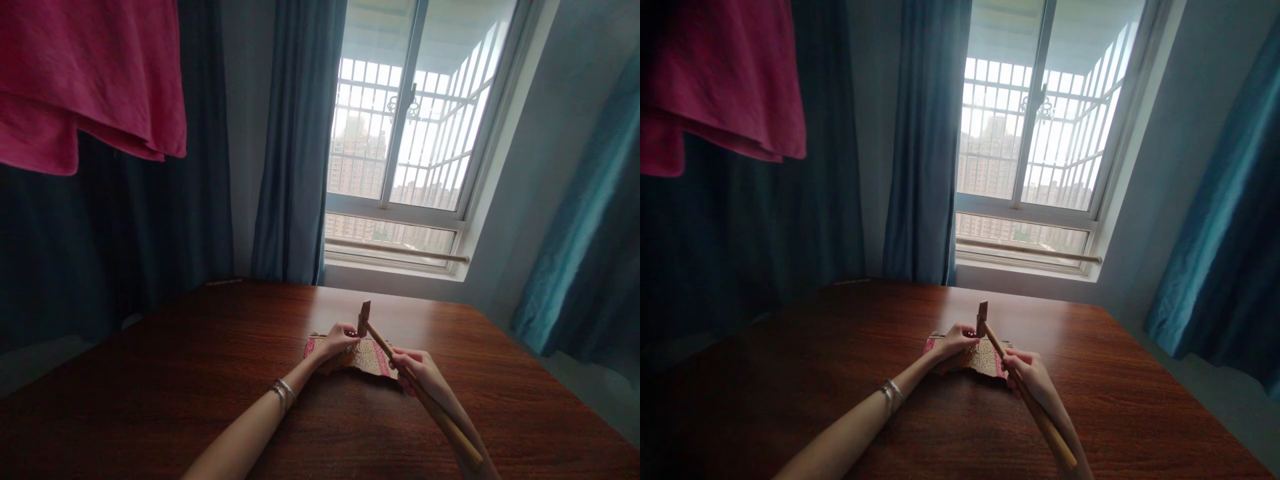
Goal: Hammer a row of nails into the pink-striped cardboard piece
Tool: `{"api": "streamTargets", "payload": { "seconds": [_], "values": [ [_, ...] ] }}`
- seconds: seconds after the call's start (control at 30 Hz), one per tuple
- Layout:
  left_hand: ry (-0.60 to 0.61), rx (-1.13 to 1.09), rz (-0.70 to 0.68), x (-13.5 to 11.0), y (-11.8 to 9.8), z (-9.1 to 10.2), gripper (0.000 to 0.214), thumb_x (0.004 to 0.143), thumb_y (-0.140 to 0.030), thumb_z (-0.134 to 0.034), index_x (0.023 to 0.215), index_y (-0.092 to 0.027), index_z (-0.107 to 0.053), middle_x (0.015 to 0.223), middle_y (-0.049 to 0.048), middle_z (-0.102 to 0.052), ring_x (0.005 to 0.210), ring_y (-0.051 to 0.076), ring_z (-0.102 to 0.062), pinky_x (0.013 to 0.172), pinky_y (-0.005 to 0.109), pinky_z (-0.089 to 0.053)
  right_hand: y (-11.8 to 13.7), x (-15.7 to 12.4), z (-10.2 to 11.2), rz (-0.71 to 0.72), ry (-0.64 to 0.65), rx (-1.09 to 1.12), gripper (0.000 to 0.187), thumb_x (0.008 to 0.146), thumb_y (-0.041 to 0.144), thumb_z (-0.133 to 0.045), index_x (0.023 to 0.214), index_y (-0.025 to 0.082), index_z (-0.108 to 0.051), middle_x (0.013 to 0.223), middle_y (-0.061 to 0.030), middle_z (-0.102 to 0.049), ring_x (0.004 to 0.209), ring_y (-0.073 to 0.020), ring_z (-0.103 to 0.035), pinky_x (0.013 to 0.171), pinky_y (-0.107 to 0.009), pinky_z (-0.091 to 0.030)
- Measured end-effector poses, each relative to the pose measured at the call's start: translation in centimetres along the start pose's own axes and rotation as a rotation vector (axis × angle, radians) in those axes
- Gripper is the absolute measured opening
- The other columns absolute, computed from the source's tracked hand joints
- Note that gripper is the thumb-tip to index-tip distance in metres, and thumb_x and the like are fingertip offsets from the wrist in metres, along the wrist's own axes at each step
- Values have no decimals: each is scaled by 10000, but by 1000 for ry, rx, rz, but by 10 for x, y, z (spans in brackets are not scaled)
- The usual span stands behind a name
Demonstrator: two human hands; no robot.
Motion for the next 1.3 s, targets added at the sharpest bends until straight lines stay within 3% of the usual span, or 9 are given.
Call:
{"api": "streamTargets", "payload": {
  "seconds": [0.3, 1.0, 1.3],
  "values": [
    [3, 29, -17, 0, -2, 1, 229, 652, -284, -613, 750, -93, -691, 684, 35, -655, 657, 148, -566, 596, 210, -395, -1, 1, 2, -8, -3, -21, 337, 672, 387, -580, 832, 99, -652, 534, 9, -522, 357, -72, -424, 292, -178, -294],
    [14, 53, 46, -1, -2, 0, 231, 652, -300, -605, 754, -106, -679, 694, 26, -649, 690, 156, -561, 591, 209, -386, -1, 0, 1, -25, -41, -10, 416, 644, 392, -593, 928, 95, -659, 612, -18, -574, 380, -74, -446, 297, -178, -305],
    [7, 43, 35, -3, -8, 2, 236, 652, -284, -597, 765, -100, -691, 738, 52, -675, 721, 172, -583, 628, 231, -418, 2, 0, 11, 5, -148, -32, 416, 615, 268, -571, 976, 82, -656, 480, 28, -514, 371, -84, -441, 310, -182, -338]
  ]
}}
Point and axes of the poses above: each hand's wrist, its own x-axis towards the middle knuckle, its own z-axis out of the back of the hand, y = z × x, the point moved 6 cm from there along x, towards the middle knuckle
